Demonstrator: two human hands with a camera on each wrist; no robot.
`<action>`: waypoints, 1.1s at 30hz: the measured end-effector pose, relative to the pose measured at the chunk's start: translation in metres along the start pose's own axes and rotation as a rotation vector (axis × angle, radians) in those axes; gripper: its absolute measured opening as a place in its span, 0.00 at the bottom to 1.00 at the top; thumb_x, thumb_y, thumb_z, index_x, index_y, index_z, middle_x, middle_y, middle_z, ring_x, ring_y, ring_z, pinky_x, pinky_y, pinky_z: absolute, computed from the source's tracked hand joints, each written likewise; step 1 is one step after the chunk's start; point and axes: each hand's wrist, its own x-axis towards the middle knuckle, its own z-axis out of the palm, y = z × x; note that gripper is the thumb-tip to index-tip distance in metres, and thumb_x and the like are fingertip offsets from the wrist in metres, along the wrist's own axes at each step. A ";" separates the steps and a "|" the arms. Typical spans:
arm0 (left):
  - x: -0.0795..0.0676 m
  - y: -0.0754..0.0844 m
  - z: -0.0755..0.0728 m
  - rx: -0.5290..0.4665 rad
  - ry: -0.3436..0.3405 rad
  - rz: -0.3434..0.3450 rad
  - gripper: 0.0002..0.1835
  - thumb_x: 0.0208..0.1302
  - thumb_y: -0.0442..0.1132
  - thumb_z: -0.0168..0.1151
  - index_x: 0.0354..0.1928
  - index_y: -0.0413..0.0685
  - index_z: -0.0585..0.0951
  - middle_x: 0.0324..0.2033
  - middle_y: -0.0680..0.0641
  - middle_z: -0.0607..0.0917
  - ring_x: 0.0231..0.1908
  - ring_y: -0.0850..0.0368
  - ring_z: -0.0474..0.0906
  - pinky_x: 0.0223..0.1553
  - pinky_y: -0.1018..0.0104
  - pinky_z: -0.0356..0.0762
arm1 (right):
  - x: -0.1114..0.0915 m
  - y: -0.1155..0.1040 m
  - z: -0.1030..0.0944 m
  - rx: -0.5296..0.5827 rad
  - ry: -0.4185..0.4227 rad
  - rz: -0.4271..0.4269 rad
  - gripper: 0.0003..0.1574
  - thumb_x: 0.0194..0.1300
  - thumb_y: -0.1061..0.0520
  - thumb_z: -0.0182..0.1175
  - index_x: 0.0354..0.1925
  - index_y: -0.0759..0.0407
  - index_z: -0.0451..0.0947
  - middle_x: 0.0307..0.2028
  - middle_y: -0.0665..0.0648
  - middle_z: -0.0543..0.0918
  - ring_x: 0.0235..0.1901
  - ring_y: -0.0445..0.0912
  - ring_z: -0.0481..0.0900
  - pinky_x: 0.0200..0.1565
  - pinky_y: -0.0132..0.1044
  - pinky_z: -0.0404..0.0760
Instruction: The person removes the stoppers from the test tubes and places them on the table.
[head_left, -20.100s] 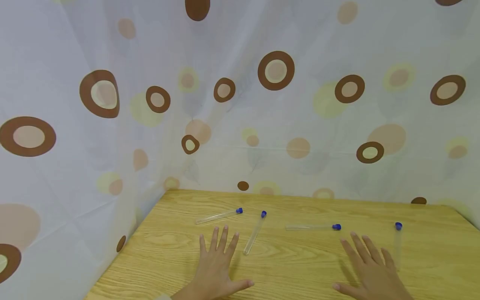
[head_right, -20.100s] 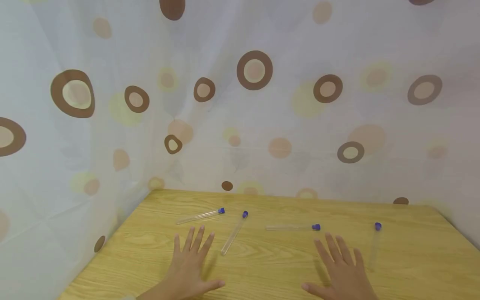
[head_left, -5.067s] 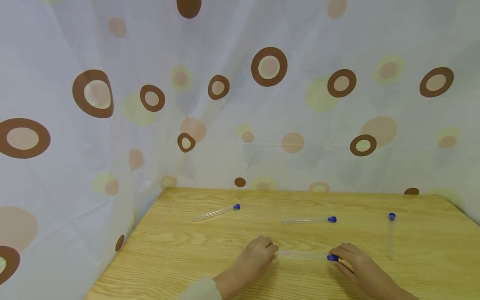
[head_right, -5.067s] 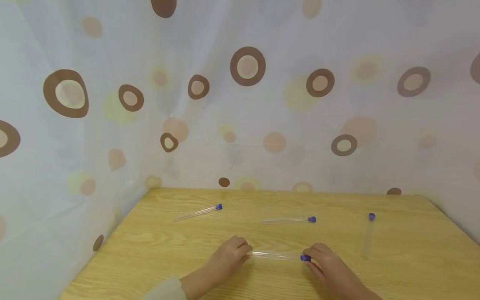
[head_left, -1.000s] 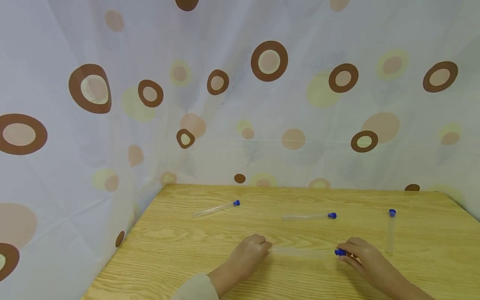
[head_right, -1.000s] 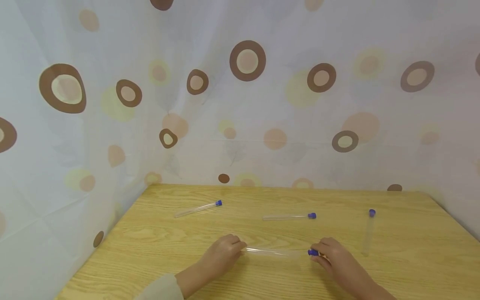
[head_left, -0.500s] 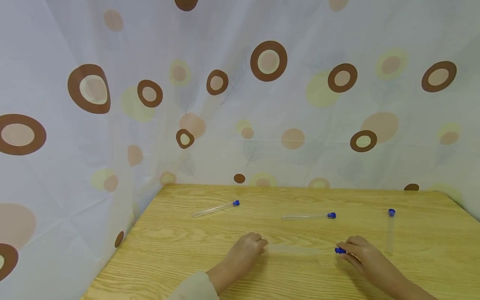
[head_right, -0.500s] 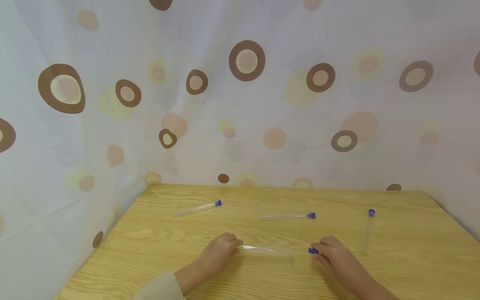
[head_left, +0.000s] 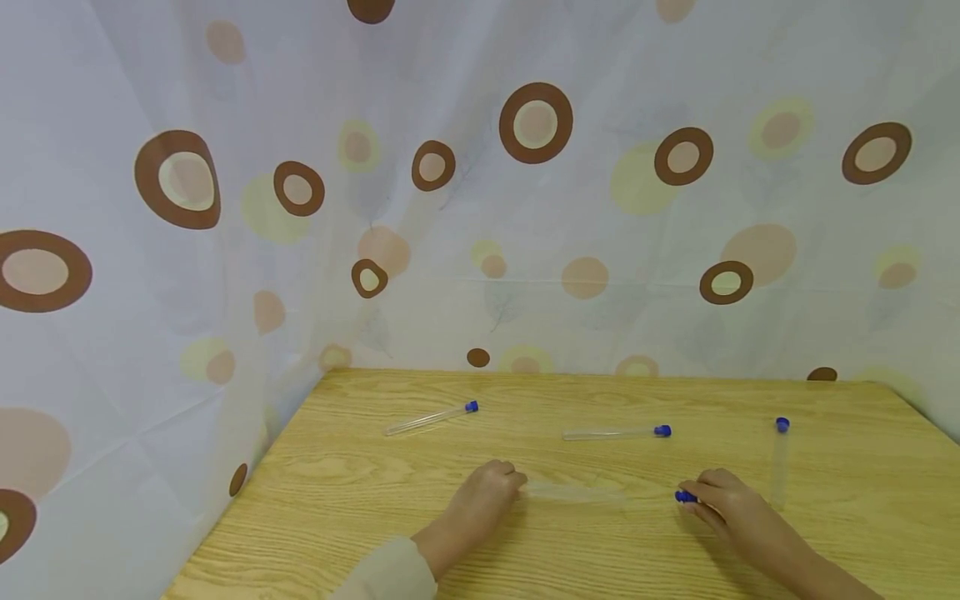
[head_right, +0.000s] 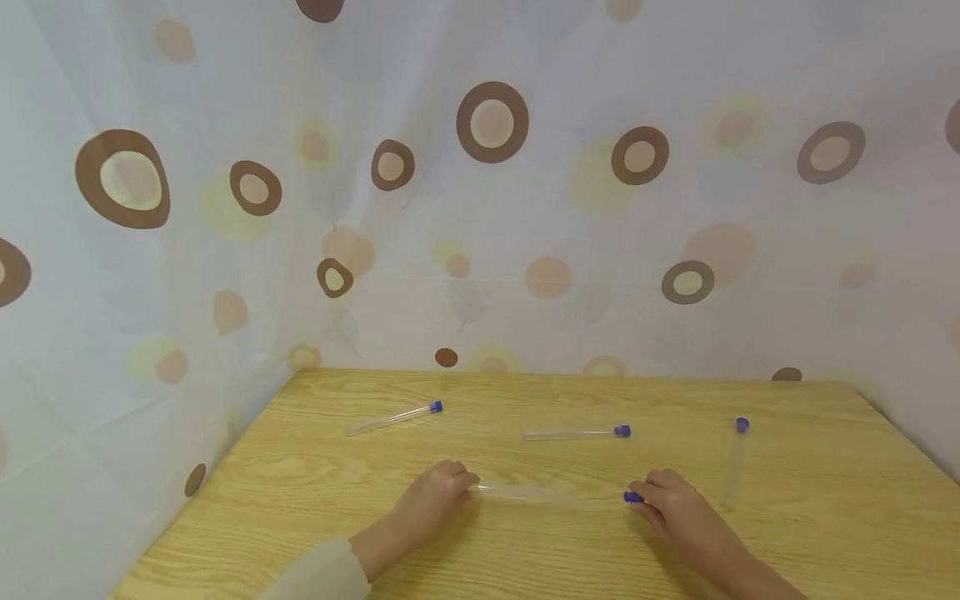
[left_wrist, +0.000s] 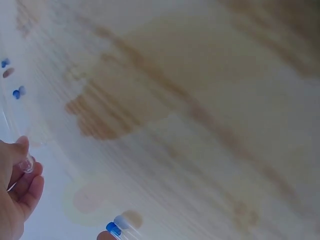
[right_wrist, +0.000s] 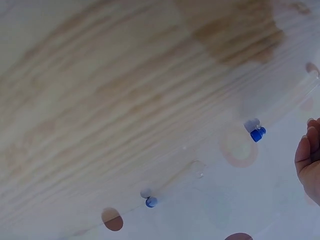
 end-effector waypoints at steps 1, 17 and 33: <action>0.001 0.000 0.000 -0.006 -0.006 -0.008 0.08 0.51 0.35 0.68 0.36 0.47 0.84 0.29 0.53 0.83 0.32 0.65 0.79 0.35 0.84 0.76 | 0.000 0.000 0.000 -0.003 0.000 -0.003 0.15 0.40 0.67 0.70 0.32 0.64 0.82 0.28 0.47 0.74 0.28 0.33 0.68 0.23 0.20 0.70; 0.007 -0.005 -0.001 -0.123 -0.043 -0.068 0.08 0.51 0.33 0.68 0.35 0.45 0.83 0.31 0.51 0.84 0.33 0.63 0.81 0.36 0.82 0.78 | -0.003 0.013 0.008 -0.003 0.010 -0.068 0.19 0.61 0.50 0.56 0.31 0.66 0.81 0.26 0.47 0.72 0.26 0.34 0.67 0.22 0.20 0.68; 0.009 -0.007 0.001 -0.192 -0.111 -0.119 0.07 0.53 0.32 0.66 0.36 0.43 0.84 0.32 0.49 0.84 0.34 0.60 0.81 0.36 0.78 0.79 | -0.004 0.022 0.010 0.001 -0.086 -0.061 0.15 0.41 0.67 0.70 0.32 0.70 0.82 0.25 0.44 0.69 0.26 0.29 0.59 0.21 0.21 0.64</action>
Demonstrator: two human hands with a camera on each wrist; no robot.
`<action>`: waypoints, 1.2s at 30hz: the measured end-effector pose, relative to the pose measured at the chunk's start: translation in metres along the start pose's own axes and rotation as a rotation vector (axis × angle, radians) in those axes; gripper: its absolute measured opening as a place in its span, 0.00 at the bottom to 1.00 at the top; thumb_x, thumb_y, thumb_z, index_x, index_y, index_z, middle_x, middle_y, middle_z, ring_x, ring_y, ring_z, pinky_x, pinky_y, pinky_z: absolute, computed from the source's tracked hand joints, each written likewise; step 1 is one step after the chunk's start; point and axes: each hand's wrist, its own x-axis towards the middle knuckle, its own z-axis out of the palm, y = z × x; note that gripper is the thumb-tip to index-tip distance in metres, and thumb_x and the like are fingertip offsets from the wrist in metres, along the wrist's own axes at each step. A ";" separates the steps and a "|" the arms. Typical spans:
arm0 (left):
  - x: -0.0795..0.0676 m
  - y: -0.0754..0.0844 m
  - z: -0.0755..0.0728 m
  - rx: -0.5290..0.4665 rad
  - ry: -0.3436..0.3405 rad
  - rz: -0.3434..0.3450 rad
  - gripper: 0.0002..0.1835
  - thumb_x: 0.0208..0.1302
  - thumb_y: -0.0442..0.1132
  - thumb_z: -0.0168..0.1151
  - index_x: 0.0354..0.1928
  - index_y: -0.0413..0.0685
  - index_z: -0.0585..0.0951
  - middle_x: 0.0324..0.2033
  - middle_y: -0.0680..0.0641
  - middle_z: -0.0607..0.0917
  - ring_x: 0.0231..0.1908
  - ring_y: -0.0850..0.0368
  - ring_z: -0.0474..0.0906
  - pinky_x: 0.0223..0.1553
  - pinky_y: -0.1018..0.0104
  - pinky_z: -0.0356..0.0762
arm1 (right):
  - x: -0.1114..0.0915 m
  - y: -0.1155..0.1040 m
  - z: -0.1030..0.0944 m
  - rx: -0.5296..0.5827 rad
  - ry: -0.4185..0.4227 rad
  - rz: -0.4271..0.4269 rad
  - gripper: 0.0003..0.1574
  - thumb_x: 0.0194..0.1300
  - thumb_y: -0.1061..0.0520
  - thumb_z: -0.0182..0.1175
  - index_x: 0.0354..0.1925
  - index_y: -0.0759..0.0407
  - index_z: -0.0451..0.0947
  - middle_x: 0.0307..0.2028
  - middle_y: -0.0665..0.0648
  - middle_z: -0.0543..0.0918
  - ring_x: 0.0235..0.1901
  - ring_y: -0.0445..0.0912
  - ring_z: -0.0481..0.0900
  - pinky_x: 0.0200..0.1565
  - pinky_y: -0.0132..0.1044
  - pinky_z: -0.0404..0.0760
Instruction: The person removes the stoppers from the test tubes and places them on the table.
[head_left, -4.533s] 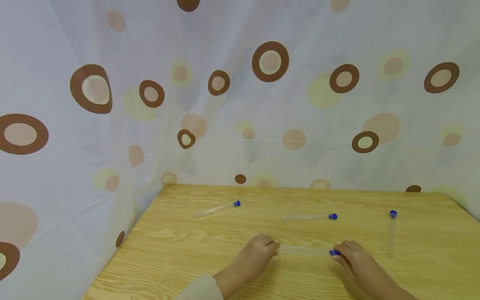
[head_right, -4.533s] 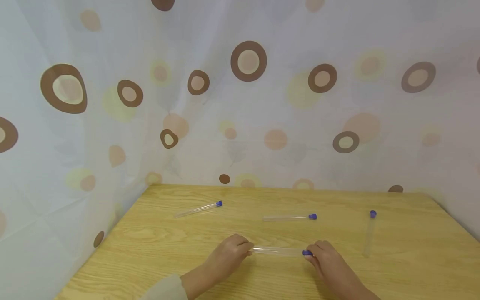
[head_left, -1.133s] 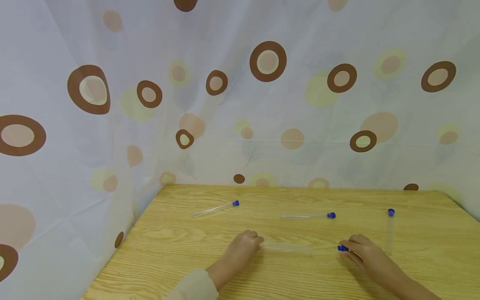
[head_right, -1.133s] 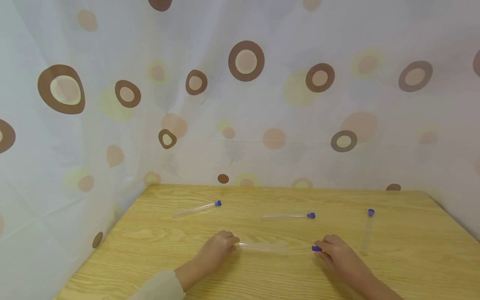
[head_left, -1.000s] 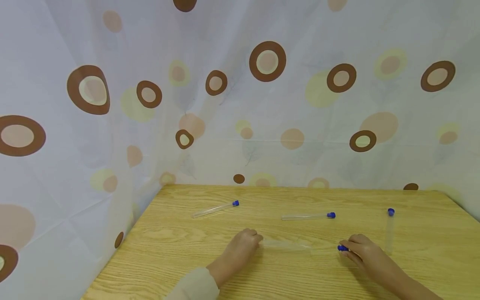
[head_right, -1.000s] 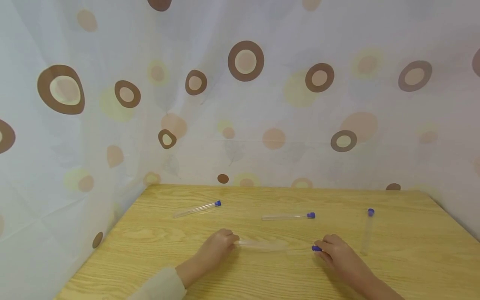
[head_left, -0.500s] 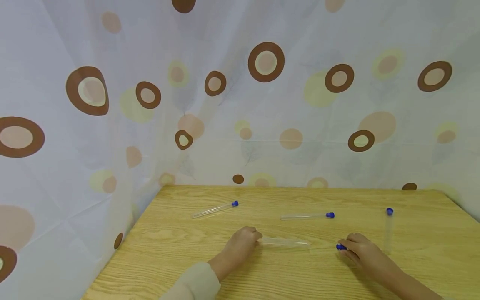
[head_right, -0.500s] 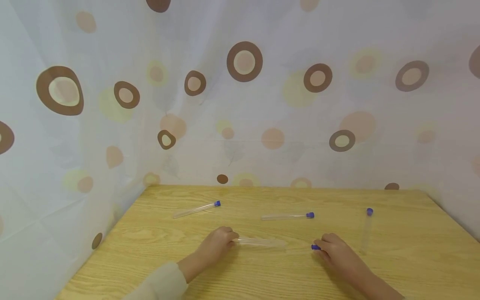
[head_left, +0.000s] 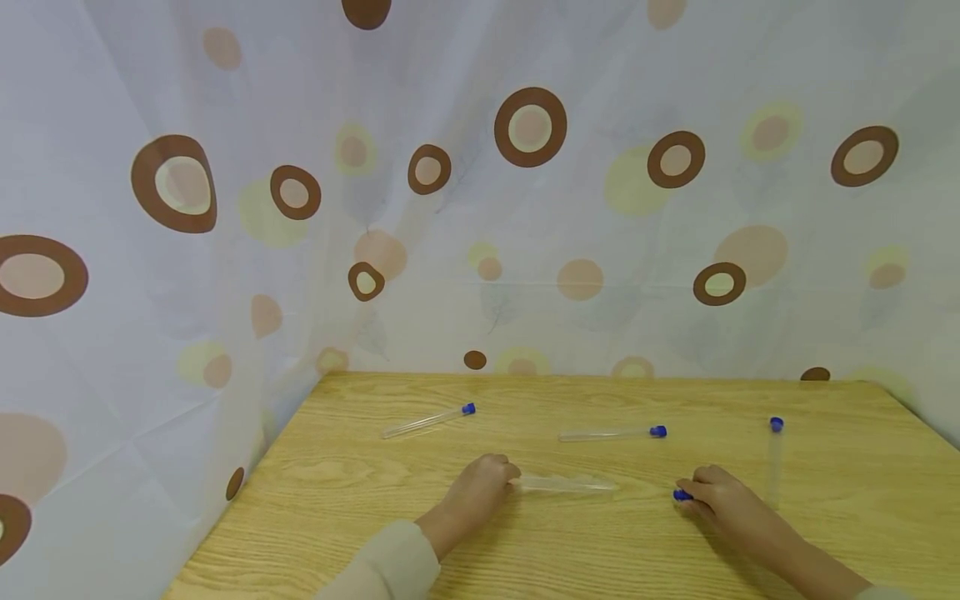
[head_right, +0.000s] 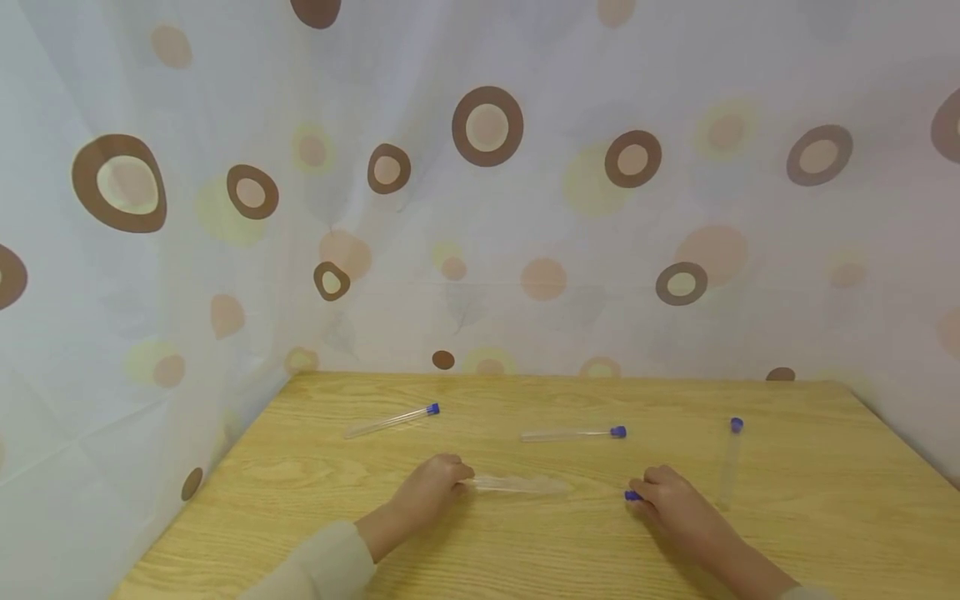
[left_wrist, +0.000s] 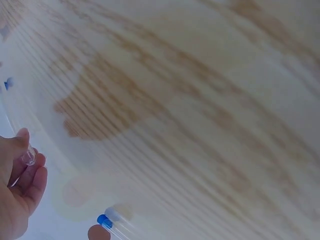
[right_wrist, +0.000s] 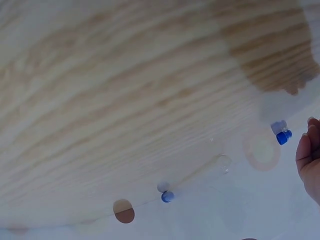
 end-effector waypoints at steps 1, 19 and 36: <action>0.000 0.000 0.000 0.001 -0.002 -0.004 0.07 0.53 0.32 0.66 0.36 0.44 0.84 0.31 0.49 0.84 0.34 0.60 0.81 0.36 0.78 0.79 | 0.000 0.000 0.000 0.002 -0.003 0.003 0.14 0.42 0.66 0.70 0.32 0.70 0.82 0.25 0.44 0.69 0.26 0.29 0.59 0.21 0.21 0.64; -0.001 -0.005 0.003 -0.002 -0.019 -0.016 0.02 0.54 0.30 0.65 0.29 0.45 0.84 0.25 0.51 0.82 0.29 0.63 0.79 0.31 0.78 0.78 | -0.003 0.008 0.010 0.005 -0.034 -0.015 0.12 0.53 0.57 0.65 0.31 0.67 0.81 0.23 0.41 0.65 0.26 0.29 0.57 0.21 0.22 0.62; 0.002 -0.003 0.003 0.065 -0.088 -0.025 0.03 0.56 0.38 0.65 0.31 0.47 0.84 0.26 0.52 0.81 0.30 0.64 0.78 0.32 0.79 0.77 | -0.003 0.008 0.011 -0.009 -0.043 -0.008 0.12 0.54 0.56 0.64 0.32 0.66 0.82 0.23 0.41 0.64 0.25 0.29 0.54 0.22 0.22 0.59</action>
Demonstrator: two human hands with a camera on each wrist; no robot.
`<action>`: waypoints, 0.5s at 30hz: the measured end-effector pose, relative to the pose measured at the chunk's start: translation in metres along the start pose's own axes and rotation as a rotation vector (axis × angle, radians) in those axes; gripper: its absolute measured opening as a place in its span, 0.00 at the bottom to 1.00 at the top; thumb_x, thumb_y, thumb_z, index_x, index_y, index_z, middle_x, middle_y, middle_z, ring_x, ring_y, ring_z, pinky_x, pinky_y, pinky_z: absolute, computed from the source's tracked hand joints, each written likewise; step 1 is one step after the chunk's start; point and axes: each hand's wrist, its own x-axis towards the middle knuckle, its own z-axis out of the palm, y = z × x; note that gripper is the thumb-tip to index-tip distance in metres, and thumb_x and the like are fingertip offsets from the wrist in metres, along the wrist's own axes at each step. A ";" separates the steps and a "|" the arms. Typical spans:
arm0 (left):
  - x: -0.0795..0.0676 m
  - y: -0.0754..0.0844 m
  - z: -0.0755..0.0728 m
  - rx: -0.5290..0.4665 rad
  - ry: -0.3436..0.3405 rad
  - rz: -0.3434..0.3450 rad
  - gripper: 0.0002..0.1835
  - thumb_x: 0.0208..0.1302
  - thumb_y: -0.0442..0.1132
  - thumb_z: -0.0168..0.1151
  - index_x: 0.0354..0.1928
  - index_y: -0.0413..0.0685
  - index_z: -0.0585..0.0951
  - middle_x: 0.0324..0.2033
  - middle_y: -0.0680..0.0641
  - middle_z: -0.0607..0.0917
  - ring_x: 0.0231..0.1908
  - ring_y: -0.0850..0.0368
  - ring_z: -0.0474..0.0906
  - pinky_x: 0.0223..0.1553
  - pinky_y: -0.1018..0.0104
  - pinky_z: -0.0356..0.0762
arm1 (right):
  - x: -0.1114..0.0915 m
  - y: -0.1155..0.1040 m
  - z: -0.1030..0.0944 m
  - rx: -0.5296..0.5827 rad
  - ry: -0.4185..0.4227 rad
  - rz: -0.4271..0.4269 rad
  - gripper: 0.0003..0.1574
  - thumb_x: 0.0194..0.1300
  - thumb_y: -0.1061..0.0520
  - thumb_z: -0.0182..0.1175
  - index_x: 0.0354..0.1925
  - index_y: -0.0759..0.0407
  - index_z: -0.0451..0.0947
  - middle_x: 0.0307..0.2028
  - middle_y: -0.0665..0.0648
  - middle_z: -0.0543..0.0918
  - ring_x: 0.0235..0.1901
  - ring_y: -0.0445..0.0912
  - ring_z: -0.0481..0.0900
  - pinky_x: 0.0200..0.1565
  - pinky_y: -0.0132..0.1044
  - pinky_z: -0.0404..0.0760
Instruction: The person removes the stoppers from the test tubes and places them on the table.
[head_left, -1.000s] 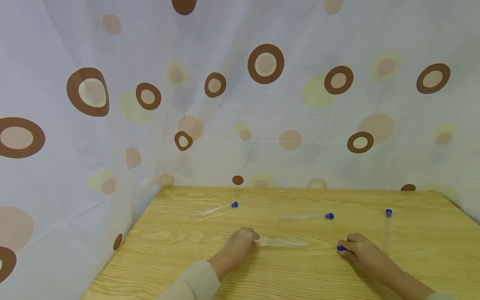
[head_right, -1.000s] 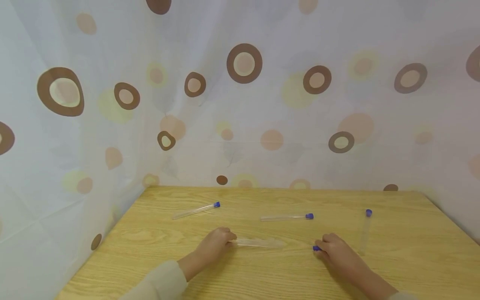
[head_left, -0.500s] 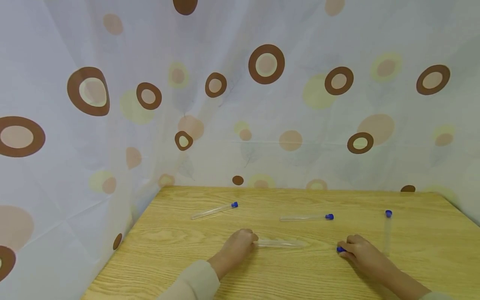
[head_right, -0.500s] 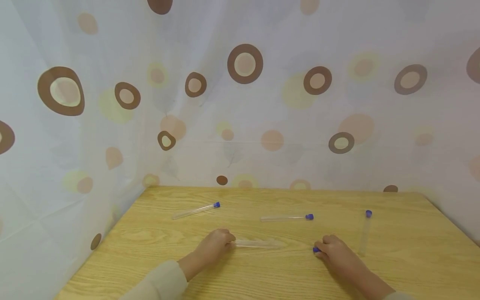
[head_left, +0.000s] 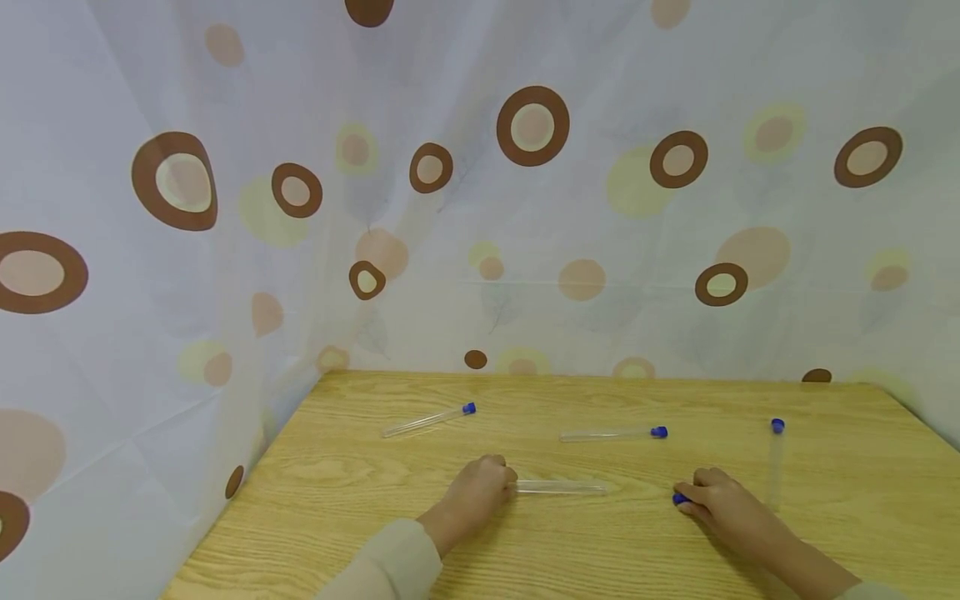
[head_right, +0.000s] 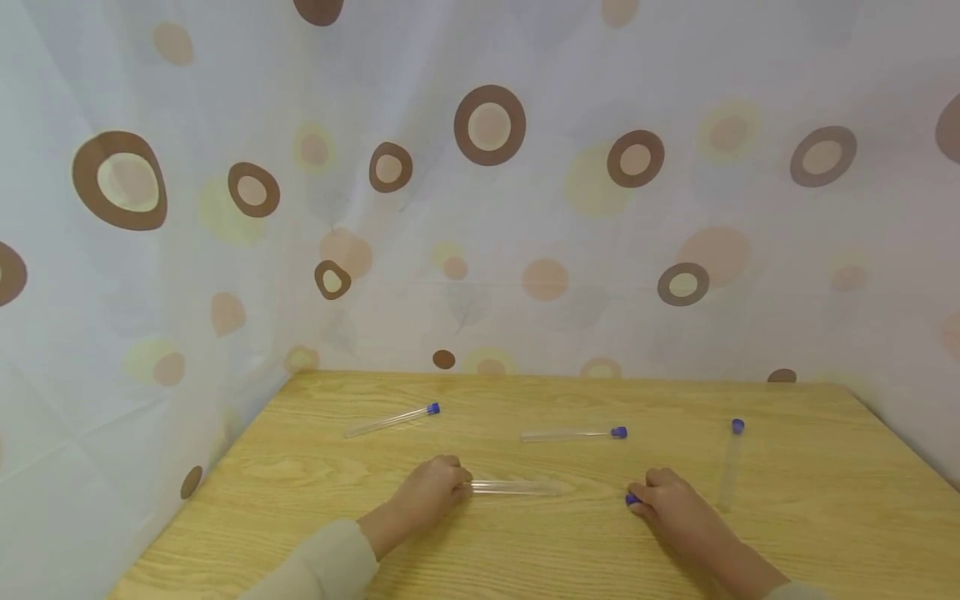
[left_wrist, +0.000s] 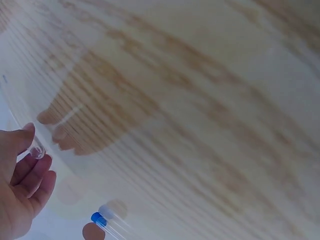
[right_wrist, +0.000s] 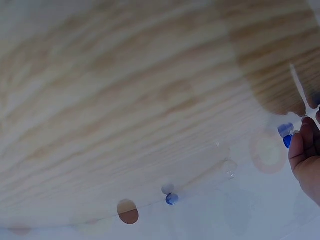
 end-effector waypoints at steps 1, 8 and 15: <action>0.000 0.000 0.001 0.002 -0.002 0.002 0.03 0.56 0.38 0.64 0.31 0.47 0.84 0.27 0.52 0.81 0.30 0.64 0.78 0.32 0.79 0.77 | 0.000 0.000 0.000 0.002 -0.002 0.004 0.12 0.54 0.57 0.65 0.32 0.66 0.82 0.23 0.41 0.64 0.25 0.29 0.54 0.22 0.21 0.59; 0.001 -0.002 0.003 -0.034 -0.009 0.007 0.03 0.56 0.37 0.64 0.31 0.47 0.84 0.26 0.53 0.80 0.29 0.64 0.77 0.31 0.79 0.77 | 0.000 -0.002 -0.002 -0.010 0.017 0.015 0.11 0.52 0.58 0.66 0.32 0.65 0.83 0.23 0.40 0.64 0.25 0.28 0.52 0.22 0.20 0.58; 0.001 -0.004 0.005 -0.019 0.008 0.026 0.03 0.56 0.37 0.65 0.31 0.48 0.85 0.25 0.53 0.78 0.29 0.64 0.76 0.30 0.79 0.77 | 0.001 -0.004 -0.002 0.008 -0.008 0.037 0.10 0.53 0.58 0.65 0.33 0.65 0.82 0.24 0.40 0.65 0.25 0.28 0.53 0.22 0.21 0.58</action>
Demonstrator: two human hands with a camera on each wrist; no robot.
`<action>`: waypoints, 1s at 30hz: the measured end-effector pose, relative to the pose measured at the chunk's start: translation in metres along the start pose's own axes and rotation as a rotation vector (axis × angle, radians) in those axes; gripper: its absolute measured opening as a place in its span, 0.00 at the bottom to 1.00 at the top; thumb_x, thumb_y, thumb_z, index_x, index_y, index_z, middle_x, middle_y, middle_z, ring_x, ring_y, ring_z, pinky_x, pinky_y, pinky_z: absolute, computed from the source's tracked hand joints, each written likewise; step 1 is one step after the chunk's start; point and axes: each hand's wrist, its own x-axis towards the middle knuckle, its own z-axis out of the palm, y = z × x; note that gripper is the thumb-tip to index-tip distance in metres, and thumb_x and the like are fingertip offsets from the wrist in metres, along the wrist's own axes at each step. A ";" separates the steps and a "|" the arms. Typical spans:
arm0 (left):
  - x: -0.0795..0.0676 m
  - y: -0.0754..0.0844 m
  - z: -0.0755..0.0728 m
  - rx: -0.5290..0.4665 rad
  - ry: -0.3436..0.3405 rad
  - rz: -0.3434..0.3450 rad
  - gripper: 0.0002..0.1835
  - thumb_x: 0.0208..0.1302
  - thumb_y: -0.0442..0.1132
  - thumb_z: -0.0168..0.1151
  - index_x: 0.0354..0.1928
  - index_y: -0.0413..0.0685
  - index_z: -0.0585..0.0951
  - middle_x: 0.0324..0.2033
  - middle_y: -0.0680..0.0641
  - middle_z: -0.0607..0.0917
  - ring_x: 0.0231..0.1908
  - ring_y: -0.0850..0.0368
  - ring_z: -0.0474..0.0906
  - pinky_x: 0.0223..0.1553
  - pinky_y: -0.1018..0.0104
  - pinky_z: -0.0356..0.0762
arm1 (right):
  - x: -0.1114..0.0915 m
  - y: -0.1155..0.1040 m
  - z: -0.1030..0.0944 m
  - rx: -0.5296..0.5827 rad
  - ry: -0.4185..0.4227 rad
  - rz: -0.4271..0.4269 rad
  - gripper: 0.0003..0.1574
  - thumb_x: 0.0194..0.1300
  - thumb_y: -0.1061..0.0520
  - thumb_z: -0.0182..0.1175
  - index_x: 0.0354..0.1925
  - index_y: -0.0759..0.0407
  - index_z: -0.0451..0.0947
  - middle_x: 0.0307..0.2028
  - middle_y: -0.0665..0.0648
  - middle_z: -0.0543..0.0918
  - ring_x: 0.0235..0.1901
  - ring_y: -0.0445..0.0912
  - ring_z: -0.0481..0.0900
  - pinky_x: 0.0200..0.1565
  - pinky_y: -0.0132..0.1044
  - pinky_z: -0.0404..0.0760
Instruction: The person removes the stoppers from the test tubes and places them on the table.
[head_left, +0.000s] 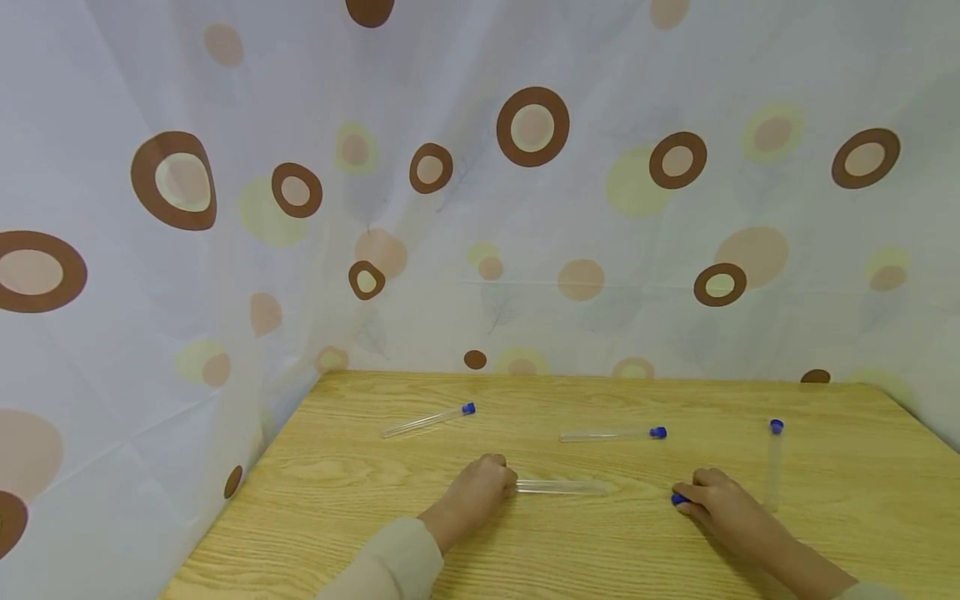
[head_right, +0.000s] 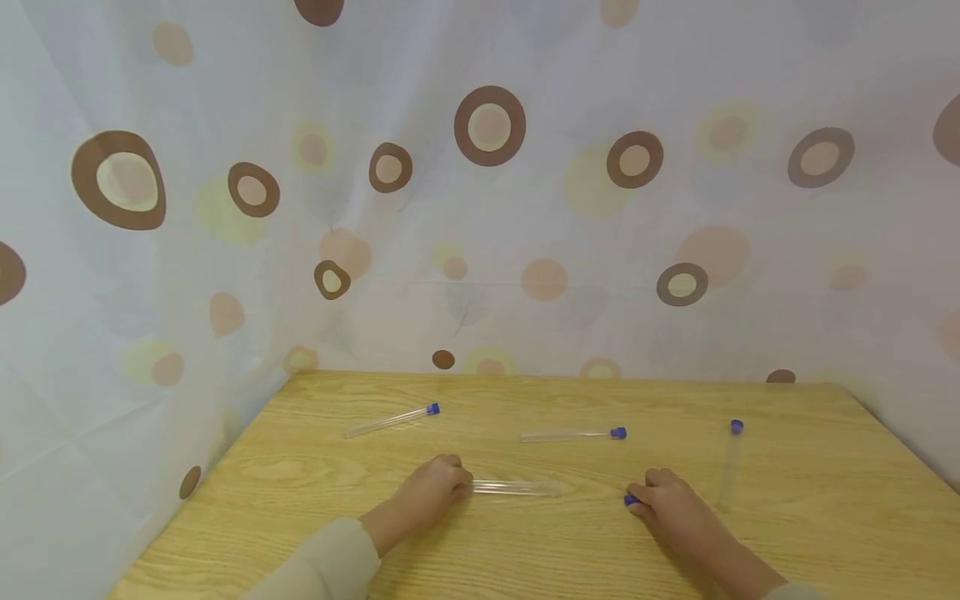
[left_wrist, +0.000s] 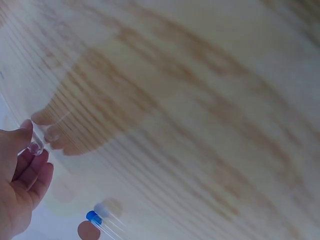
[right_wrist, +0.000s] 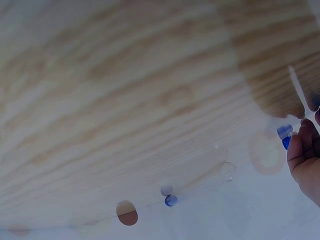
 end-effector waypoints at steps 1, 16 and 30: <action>0.000 0.000 0.000 -0.002 0.000 0.000 0.03 0.56 0.37 0.65 0.31 0.48 0.85 0.25 0.53 0.78 0.29 0.65 0.76 0.30 0.79 0.76 | 0.000 0.000 0.000 0.005 -0.009 0.004 0.10 0.53 0.59 0.65 0.33 0.65 0.82 0.24 0.41 0.65 0.25 0.28 0.53 0.22 0.21 0.58; -0.001 -0.002 -0.003 -0.023 -0.008 0.027 0.03 0.55 0.38 0.64 0.29 0.49 0.85 0.24 0.54 0.77 0.28 0.67 0.73 0.29 0.81 0.74 | 0.001 -0.004 -0.003 -0.005 -0.050 0.034 0.11 0.53 0.60 0.65 0.34 0.66 0.82 0.24 0.41 0.64 0.25 0.29 0.54 0.22 0.22 0.60; 0.001 -0.004 0.001 0.022 -0.003 0.038 0.04 0.57 0.39 0.63 0.31 0.51 0.85 0.24 0.54 0.74 0.26 0.68 0.69 0.28 0.81 0.72 | 0.003 -0.002 -0.003 -0.004 -0.038 0.010 0.12 0.49 0.61 0.67 0.34 0.67 0.82 0.24 0.42 0.65 0.24 0.29 0.52 0.23 0.20 0.57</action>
